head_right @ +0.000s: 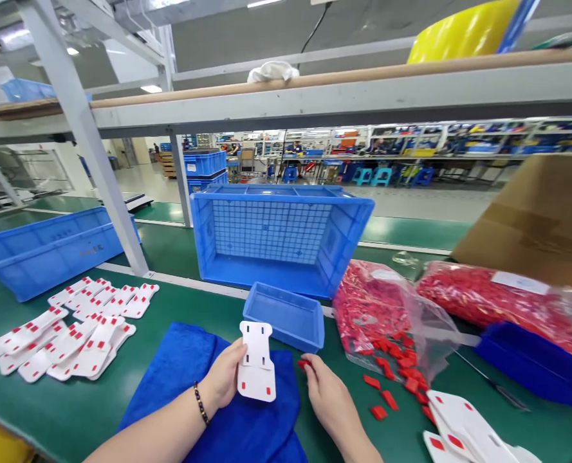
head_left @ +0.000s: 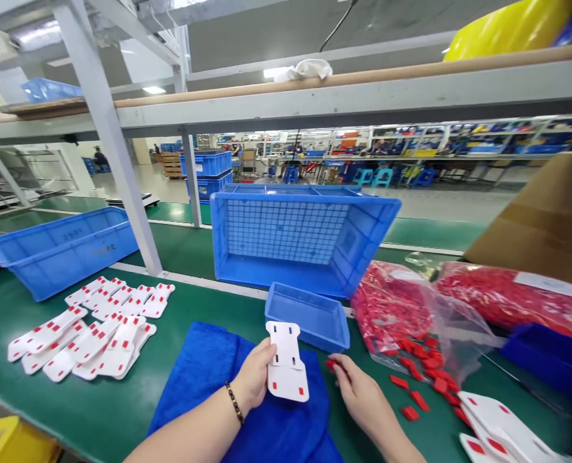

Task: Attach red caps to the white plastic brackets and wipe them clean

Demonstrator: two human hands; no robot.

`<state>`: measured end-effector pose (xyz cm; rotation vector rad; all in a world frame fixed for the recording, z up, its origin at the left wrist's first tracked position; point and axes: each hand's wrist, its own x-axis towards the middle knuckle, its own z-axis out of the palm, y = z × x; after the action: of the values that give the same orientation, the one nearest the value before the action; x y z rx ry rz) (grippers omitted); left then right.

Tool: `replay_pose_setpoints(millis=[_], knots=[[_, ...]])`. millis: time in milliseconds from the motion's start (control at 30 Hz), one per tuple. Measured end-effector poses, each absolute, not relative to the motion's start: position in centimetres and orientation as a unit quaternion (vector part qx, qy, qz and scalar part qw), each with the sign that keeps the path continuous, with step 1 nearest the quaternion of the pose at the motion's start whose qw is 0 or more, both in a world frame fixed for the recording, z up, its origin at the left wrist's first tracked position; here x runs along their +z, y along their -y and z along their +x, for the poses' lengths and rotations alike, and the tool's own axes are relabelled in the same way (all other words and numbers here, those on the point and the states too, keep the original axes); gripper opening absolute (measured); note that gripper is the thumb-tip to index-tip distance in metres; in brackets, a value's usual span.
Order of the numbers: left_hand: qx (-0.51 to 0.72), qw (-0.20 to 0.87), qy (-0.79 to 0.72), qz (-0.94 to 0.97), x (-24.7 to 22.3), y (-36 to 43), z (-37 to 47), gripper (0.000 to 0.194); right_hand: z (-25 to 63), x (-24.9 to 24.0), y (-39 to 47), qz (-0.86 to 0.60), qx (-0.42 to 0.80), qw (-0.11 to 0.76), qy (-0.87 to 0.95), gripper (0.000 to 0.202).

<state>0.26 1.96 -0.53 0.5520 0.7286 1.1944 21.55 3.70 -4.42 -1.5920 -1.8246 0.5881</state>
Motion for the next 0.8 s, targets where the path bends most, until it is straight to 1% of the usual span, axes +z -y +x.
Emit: replay_pose_setpoints(millis=[100, 300, 500, 667, 800], knots=[[0.546, 0.719, -0.336, 0.268, -0.6, -1.9, 0.3, 0.029, 21.6, -4.3, -3.6, -0.603, 0.227, 0.315, 0.697, 0.028], [0.549, 0.703, -0.338, 0.299, -0.4, -2.0, 0.0, 0.034, 21.1, -3.8, -3.3, -0.577, 0.186, 0.339, 0.719, 0.027], [0.535, 0.700, -0.372, 0.290, 0.3, -2.3, -0.2, 0.029, 20.8, -3.0, -3.3, -0.569, 0.177, 0.397, 0.698, 0.026], [0.513, 0.718, -0.373, 0.287, 0.6, -2.3, -0.3, 0.029, 20.7, -3.3, -3.8, -0.575, 0.204, 0.433, 0.664, 0.027], [0.485, 0.768, -0.313, 0.277, 0.6, -2.7, -0.9, 0.031, 20.5, -4.5, -4.8, -0.570, 0.264, 0.488, 0.606, 0.027]])
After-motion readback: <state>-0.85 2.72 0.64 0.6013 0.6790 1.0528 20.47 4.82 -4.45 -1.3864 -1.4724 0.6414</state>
